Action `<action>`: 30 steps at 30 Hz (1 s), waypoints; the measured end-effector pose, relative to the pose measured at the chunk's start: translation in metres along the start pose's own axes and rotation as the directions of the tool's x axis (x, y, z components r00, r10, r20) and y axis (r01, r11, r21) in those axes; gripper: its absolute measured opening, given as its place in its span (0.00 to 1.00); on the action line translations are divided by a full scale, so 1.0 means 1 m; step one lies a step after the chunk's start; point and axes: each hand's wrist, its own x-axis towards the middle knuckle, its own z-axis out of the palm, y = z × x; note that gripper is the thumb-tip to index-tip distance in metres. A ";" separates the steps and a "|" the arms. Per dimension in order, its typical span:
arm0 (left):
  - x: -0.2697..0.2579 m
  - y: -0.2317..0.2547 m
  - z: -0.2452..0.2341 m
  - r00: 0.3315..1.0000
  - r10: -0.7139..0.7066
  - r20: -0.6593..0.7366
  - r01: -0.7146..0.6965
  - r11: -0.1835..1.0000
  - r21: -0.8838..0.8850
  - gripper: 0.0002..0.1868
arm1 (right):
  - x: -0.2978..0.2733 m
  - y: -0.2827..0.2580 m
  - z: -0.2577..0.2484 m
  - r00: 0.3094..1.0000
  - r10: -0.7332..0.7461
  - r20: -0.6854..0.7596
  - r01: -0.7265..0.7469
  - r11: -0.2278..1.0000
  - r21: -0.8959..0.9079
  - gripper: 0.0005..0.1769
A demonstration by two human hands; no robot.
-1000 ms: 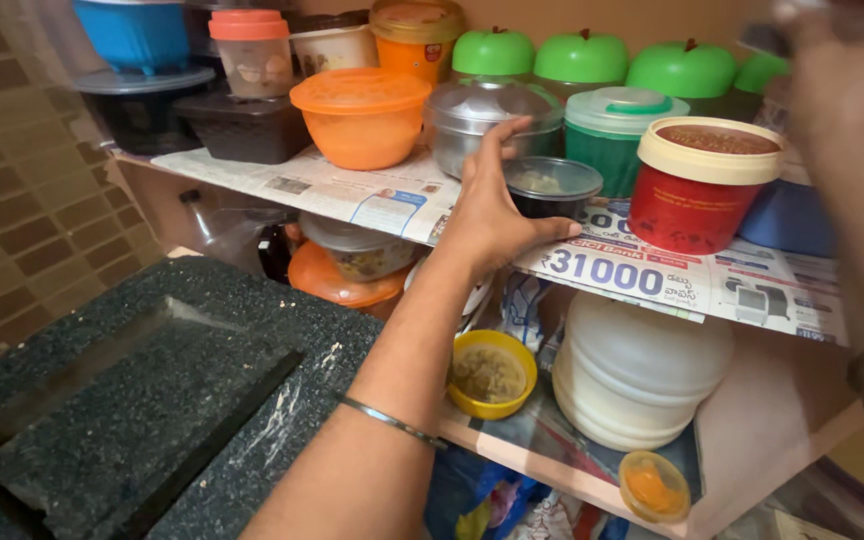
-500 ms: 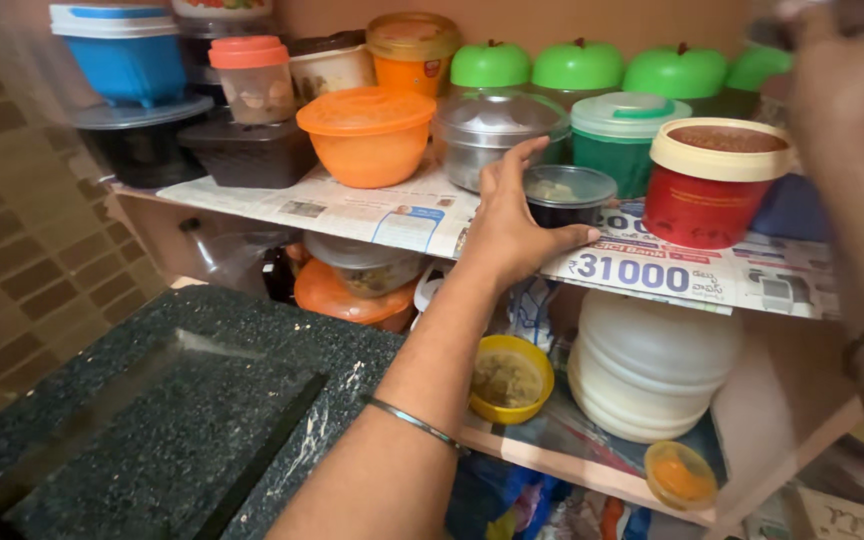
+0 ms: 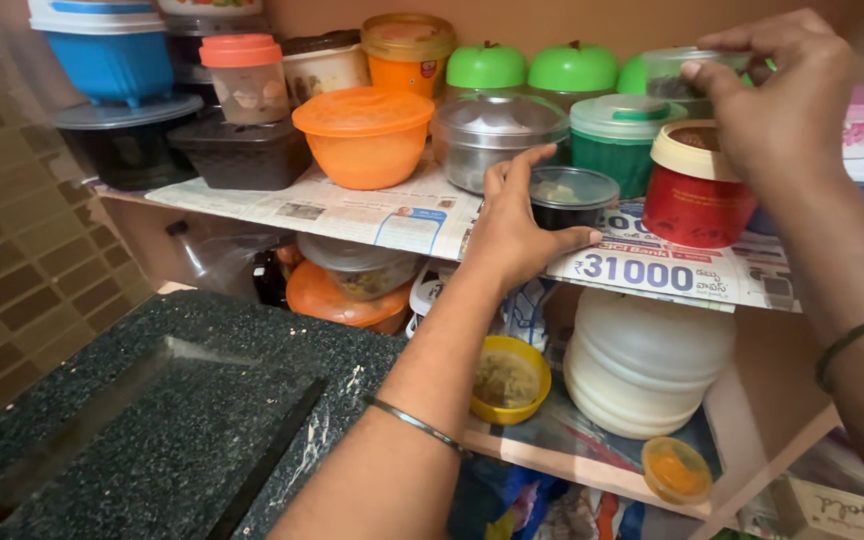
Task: The person opens small plastic spice containers on the counter, closes and presses their lids shut, and places them one by one onto a kitchen shelf, arranging them among other stored containers.
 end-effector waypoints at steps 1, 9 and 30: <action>0.000 0.000 0.000 1.000 -0.002 0.003 0.002 1.000 0.001 0.59 | 0.000 -0.003 0.001 1.000 -0.019 0.011 0.019 1.000 -0.008 0.12; 0.000 0.001 -0.001 1.000 0.005 0.002 -0.005 1.000 0.008 0.57 | -0.001 0.001 -0.003 1.000 0.013 0.018 -0.013 1.000 -0.026 0.11; 0.000 -0.004 0.001 1.000 0.028 0.000 -0.028 0.999 -0.033 0.43 | 0.006 0.016 0.013 0.997 0.079 0.007 -0.080 0.996 0.042 0.09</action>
